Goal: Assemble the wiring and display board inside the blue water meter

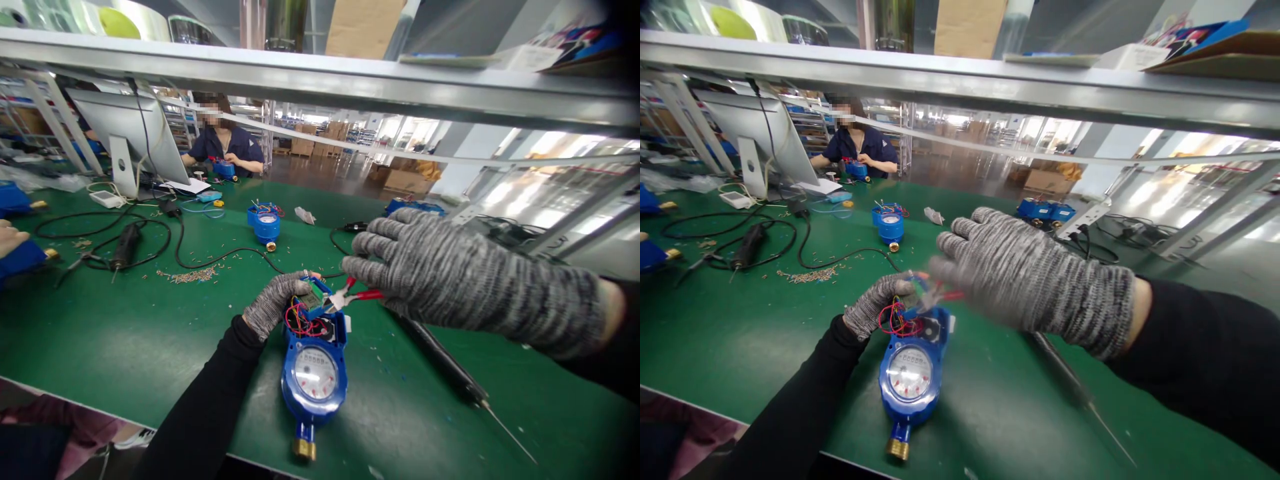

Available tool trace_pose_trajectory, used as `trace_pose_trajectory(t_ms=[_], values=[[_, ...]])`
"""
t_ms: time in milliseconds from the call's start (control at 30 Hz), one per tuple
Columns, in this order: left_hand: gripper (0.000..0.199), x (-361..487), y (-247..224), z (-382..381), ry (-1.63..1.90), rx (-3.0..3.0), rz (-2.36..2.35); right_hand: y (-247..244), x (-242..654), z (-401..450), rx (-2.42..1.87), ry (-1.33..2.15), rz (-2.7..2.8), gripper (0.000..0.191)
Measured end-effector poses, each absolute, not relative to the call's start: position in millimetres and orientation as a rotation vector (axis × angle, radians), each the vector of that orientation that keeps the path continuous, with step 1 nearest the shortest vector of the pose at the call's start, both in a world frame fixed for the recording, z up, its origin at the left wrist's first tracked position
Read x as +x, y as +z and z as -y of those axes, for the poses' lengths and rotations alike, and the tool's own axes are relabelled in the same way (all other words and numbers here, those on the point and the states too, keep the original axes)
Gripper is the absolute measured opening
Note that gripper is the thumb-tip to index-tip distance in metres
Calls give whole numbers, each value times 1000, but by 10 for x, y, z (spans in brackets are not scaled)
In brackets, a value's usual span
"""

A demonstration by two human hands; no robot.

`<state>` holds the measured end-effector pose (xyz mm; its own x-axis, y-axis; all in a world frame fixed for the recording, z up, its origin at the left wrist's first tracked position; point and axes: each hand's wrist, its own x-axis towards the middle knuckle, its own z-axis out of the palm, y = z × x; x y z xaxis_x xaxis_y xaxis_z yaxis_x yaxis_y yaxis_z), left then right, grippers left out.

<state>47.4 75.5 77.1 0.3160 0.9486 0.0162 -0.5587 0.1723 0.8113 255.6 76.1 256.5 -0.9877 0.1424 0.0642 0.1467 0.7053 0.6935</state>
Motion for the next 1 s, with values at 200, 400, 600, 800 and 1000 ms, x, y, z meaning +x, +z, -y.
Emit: trace_pose_trajectory(t_ms=[200, 400, 600, 800, 1000], values=[[36, 468, 775, -770, 1165, 848, -554, 2472, 2445, -788, -224, -1201, 2870, 20], [35, 474, 779, -770, 1174, 850, -554, 2434, 2458, -828, -208, -1205, 2878, 19], [34, 475, 763, -765, 1172, 851, -552, 2448, 2428, -805, -213, -1204, 2905, 12], [32, 471, 791, -748, 1183, 857, -559, 2478, 2383, -777, -219, -1222, 2914, 13], [35, 479, 809, -760, 1181, 873, -539, 2479, 2351, -772, -206, -1208, 2926, 16]])
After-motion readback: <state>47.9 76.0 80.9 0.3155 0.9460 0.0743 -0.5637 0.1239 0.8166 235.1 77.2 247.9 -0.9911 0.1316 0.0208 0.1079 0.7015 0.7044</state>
